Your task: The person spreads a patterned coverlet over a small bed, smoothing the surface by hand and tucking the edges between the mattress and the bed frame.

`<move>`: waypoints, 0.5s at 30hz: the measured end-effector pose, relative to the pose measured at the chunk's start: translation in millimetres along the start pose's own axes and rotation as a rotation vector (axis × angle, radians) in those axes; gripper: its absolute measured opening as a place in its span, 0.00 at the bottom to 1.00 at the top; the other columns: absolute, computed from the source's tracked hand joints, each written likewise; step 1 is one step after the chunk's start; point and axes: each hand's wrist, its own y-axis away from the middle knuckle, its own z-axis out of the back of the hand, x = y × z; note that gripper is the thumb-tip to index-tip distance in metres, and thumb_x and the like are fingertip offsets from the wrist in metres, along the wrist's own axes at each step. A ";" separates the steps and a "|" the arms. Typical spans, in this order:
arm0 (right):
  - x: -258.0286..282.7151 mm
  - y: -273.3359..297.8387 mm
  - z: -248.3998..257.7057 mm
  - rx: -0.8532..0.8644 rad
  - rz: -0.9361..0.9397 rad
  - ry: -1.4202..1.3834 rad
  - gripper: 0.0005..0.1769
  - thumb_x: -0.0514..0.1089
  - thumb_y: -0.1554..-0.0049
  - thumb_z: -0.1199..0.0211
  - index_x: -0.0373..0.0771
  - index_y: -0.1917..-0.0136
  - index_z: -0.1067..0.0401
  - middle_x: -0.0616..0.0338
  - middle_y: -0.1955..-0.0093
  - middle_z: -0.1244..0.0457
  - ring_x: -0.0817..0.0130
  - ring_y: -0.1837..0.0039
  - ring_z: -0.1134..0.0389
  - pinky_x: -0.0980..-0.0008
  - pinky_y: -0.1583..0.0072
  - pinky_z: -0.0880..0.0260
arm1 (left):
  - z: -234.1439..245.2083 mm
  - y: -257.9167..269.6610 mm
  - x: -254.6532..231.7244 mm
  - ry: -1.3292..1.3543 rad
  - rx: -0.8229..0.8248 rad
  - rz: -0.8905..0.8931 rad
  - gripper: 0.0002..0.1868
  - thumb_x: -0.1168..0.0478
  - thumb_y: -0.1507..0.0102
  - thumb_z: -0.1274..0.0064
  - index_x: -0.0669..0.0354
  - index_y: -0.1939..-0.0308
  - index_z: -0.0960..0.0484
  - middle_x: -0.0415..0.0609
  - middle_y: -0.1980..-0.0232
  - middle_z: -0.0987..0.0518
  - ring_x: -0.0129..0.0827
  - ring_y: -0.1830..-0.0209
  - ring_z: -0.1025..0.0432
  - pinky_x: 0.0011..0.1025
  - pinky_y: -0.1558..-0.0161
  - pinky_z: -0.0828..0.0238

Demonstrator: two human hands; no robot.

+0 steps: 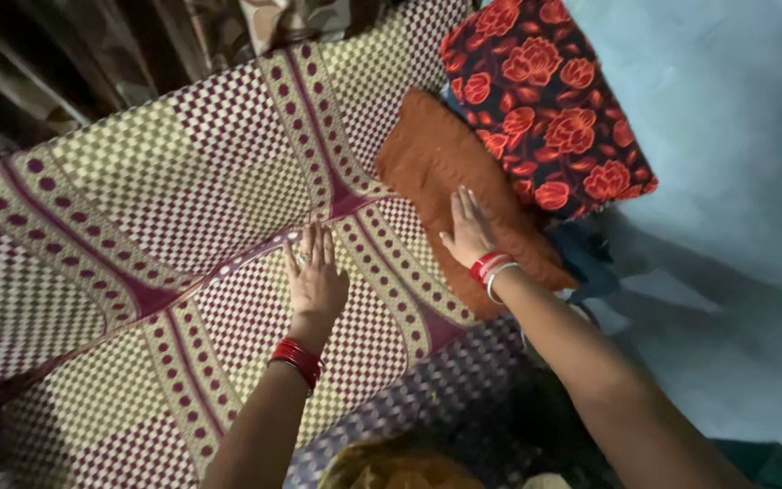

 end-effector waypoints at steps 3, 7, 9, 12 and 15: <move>-52.8 -2.3 4.5 0.106 -0.078 0.136 0.53 0.54 0.47 0.32 0.25 0.22 0.54 0.35 0.18 0.60 0.42 0.17 0.61 0.51 0.20 0.61 | 11.6 -23.8 -33.2 -0.056 -0.001 -0.034 0.44 0.50 0.34 0.60 0.62 0.19 0.58 0.51 0.15 0.62 0.42 0.15 0.72 0.58 0.25 0.81; -110.1 -16.9 -4.9 0.112 -0.064 0.118 0.52 0.56 0.46 0.32 0.24 0.22 0.53 0.33 0.18 0.59 0.40 0.17 0.61 0.51 0.20 0.60 | 9.3 -71.6 -57.7 -0.019 0.022 -0.005 0.44 0.47 0.35 0.62 0.60 0.20 0.59 0.53 0.14 0.66 0.42 0.15 0.74 0.57 0.24 0.83; -130.3 -29.9 -13.4 0.111 -0.055 0.112 0.52 0.56 0.45 0.32 0.24 0.23 0.53 0.33 0.18 0.59 0.40 0.17 0.61 0.52 0.20 0.60 | 3.0 -100.1 -59.6 -0.035 0.033 0.036 0.45 0.54 0.37 0.60 0.62 0.19 0.58 0.56 0.15 0.65 0.45 0.16 0.73 0.57 0.26 0.81; -149.6 -47.3 -27.2 0.126 -0.048 0.087 0.53 0.56 0.46 0.32 0.24 0.22 0.53 0.32 0.18 0.59 0.39 0.17 0.60 0.52 0.20 0.59 | -5.4 -136.0 -69.0 0.272 0.063 0.063 0.43 0.52 0.35 0.61 0.61 0.19 0.57 0.50 0.15 0.65 0.41 0.15 0.74 0.59 0.23 0.80; -162.7 -57.3 -44.9 0.151 -0.108 0.098 0.55 0.58 0.46 0.32 0.26 0.21 0.55 0.34 0.17 0.59 0.41 0.17 0.61 0.51 0.21 0.59 | -5.7 -156.9 -79.3 0.306 0.194 0.037 0.42 0.55 0.35 0.61 0.62 0.20 0.59 0.53 0.15 0.66 0.45 0.15 0.76 0.61 0.25 0.82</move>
